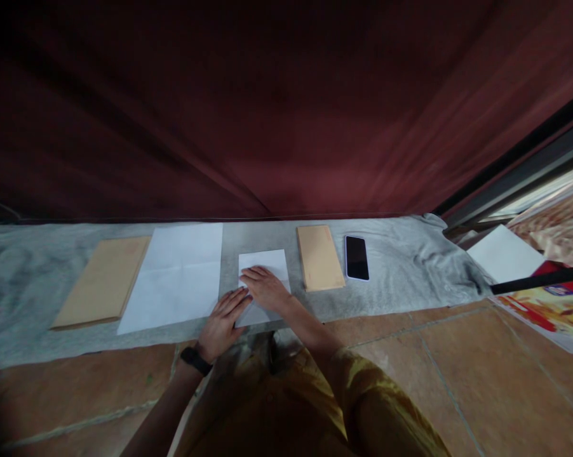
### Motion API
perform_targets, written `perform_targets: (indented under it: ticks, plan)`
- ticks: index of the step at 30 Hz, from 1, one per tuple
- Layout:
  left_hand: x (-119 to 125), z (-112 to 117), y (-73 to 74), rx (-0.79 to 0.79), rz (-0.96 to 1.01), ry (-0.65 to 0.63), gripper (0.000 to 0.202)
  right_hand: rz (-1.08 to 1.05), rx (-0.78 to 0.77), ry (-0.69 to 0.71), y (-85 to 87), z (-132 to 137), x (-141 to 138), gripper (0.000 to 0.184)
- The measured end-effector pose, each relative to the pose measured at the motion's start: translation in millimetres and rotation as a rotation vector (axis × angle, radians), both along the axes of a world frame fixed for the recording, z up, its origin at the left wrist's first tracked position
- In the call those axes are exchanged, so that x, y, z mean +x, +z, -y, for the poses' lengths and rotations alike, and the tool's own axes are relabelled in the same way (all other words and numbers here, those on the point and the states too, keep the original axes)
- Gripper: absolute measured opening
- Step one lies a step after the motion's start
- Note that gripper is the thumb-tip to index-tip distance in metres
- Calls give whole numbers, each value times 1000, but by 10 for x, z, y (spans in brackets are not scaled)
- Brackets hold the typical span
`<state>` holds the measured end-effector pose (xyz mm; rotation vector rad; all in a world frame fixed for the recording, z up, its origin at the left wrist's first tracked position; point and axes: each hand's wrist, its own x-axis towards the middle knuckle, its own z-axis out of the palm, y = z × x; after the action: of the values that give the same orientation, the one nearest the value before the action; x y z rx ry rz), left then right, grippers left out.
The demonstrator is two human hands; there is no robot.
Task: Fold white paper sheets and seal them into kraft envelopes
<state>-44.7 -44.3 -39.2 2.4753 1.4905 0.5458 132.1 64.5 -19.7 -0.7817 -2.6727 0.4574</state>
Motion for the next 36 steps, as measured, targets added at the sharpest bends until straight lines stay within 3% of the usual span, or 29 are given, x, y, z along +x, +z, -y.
perform_targets:
  ticks: [11, 28, 36]
  plan:
    - [10, 52, 69, 24, 21, -35, 53, -2, 1, -89, -138, -192, -134, 37]
    - [-18, 50, 65, 38, 20, -64, 41, 2, 44, -155, -212, -437, -169, 39]
    - [-25, 53, 18, 54, -4, -65, 40, -87, -63, -210, -215, -519, -156, 40]
